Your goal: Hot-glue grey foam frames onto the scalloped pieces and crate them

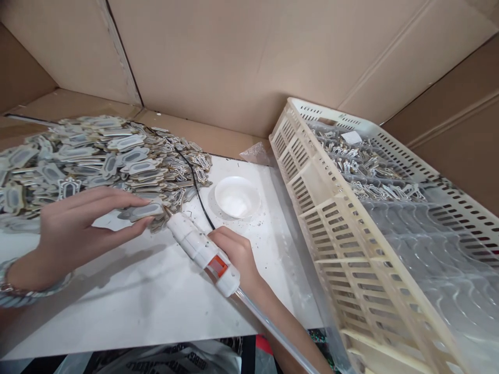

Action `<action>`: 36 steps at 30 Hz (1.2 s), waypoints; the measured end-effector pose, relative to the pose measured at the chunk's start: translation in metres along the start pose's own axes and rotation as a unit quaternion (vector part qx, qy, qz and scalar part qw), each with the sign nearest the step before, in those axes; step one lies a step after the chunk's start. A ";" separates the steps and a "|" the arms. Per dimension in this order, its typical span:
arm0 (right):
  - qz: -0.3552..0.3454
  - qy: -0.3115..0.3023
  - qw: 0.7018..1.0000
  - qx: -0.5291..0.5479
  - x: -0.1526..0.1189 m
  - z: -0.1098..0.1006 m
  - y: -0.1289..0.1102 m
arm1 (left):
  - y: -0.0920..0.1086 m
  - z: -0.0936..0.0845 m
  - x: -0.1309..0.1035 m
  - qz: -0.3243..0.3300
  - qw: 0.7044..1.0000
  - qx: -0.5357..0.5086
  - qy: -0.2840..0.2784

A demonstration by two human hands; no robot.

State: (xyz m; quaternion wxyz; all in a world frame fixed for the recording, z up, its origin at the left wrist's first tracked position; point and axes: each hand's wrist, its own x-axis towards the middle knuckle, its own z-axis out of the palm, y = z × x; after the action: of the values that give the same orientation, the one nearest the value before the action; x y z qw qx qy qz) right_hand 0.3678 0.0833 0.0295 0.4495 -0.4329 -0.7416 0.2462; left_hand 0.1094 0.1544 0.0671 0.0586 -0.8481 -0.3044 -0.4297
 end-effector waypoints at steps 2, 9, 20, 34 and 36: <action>0.000 -0.015 1.000 -0.003 0.000 0.000 0.000 | 0.001 -0.001 0.001 0.004 1.000 0.002 0.001; -0.005 -0.036 0.999 -0.016 0.002 -0.001 -0.001 | 0.004 -0.001 0.002 0.009 1.000 0.003 0.007; -0.002 -0.035 0.999 -0.025 0.003 0.000 -0.001 | 0.006 -0.004 0.002 0.006 1.000 -0.003 0.004; 0.095 0.009 0.995 -0.034 0.002 -0.002 -0.005 | 0.013 0.000 -0.005 -0.125 0.984 -0.127 -0.004; 0.147 0.025 0.989 -0.007 0.002 -0.003 -0.010 | 0.021 0.005 -0.007 -0.142 0.976 -0.163 -0.027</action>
State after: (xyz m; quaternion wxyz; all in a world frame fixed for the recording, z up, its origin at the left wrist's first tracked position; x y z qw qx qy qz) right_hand 0.3652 0.0800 0.0397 0.4237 -0.5463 -0.6601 0.2936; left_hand 0.1219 0.1360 0.0621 -0.1505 -0.8056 -0.3489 -0.4547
